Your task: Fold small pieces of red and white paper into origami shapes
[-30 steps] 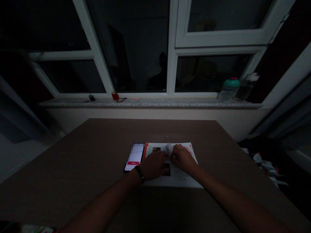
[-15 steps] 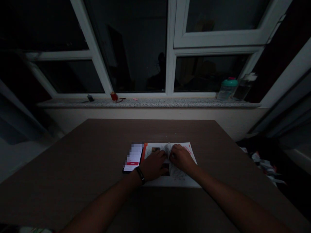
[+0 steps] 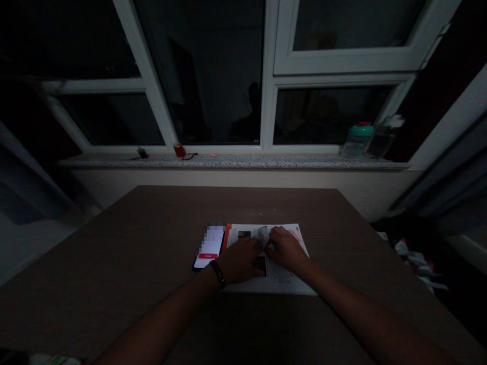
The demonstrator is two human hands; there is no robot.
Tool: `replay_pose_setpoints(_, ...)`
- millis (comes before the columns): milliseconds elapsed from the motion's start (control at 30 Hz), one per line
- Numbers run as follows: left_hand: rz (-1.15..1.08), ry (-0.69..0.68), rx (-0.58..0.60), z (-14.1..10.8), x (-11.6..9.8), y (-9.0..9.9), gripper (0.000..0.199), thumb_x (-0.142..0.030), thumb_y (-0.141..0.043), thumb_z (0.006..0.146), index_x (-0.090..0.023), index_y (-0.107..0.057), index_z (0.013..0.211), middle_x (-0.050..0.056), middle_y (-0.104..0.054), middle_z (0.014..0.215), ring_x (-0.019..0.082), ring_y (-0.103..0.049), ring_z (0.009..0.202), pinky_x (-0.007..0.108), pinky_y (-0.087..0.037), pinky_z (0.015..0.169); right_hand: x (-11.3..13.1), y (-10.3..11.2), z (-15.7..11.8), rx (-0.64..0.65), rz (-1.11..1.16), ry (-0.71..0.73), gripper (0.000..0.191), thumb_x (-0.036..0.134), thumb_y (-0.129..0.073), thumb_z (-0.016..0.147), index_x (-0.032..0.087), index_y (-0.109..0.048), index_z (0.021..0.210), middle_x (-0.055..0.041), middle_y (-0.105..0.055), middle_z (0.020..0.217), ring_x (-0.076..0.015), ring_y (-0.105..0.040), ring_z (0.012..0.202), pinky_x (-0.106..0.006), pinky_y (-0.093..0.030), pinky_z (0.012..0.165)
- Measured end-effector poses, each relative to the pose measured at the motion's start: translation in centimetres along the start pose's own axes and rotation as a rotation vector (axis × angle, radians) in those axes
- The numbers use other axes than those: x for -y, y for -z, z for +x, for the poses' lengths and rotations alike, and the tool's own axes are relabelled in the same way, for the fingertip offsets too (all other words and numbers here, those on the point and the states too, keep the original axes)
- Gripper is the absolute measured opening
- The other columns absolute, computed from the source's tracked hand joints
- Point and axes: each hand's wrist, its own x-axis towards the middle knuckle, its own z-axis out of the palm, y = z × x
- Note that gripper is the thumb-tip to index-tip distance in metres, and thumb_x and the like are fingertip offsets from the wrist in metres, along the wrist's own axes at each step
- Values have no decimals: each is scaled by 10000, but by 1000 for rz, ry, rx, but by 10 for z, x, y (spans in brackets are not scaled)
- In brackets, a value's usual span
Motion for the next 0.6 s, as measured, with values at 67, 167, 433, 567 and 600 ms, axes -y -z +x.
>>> replay_pose_setpoints(67,2,-5,-2,-1,0,1,526,-506,-710,827,-179,-565,1212,128,-563,1230,307,-539,1131,440,-454,959,0,1,-1,-7,2,6,82,246,-660,828,194,-651,891,-49,-607,977,-213,-534,1014,-322,-346,838)
replay_pose_setpoints(167,18,-7,-4,-2,0,0,530,-502,-700,835,-178,-558,1229,132,-563,1247,311,-537,1143,441,-450,970,1,2,-1,-13,14,8,79,234,-667,820,198,-653,889,-42,-609,971,-210,-537,1006,-325,-343,843)
replay_pose_setpoints(433,14,0,-2,0,-1,-1,513,-490,-719,819,-180,-578,1202,116,-595,1214,308,-551,1131,434,-461,955,-1,-2,1,-22,29,-16,15,198,-639,831,193,-652,839,-40,-608,937,-207,-541,975,-323,-349,843)
replay_pose_setpoints(567,16,-16,-6,0,0,0,516,-497,-703,832,-175,-585,1217,132,-594,1240,315,-552,1148,446,-451,977,-1,-3,2,-30,33,-23,19,183,-632,836,191,-646,827,-40,-610,941,-204,-541,977,-322,-350,852)
replay_pose_setpoints(600,18,-19,-2,0,0,0,510,-497,-698,836,-174,-591,1216,136,-594,1246,316,-555,1148,451,-452,979,-1,-3,2,-30,35,-18,15,186,-634,837,191,-647,833,-41,-609,948,-203,-540,980,-320,-351,852)
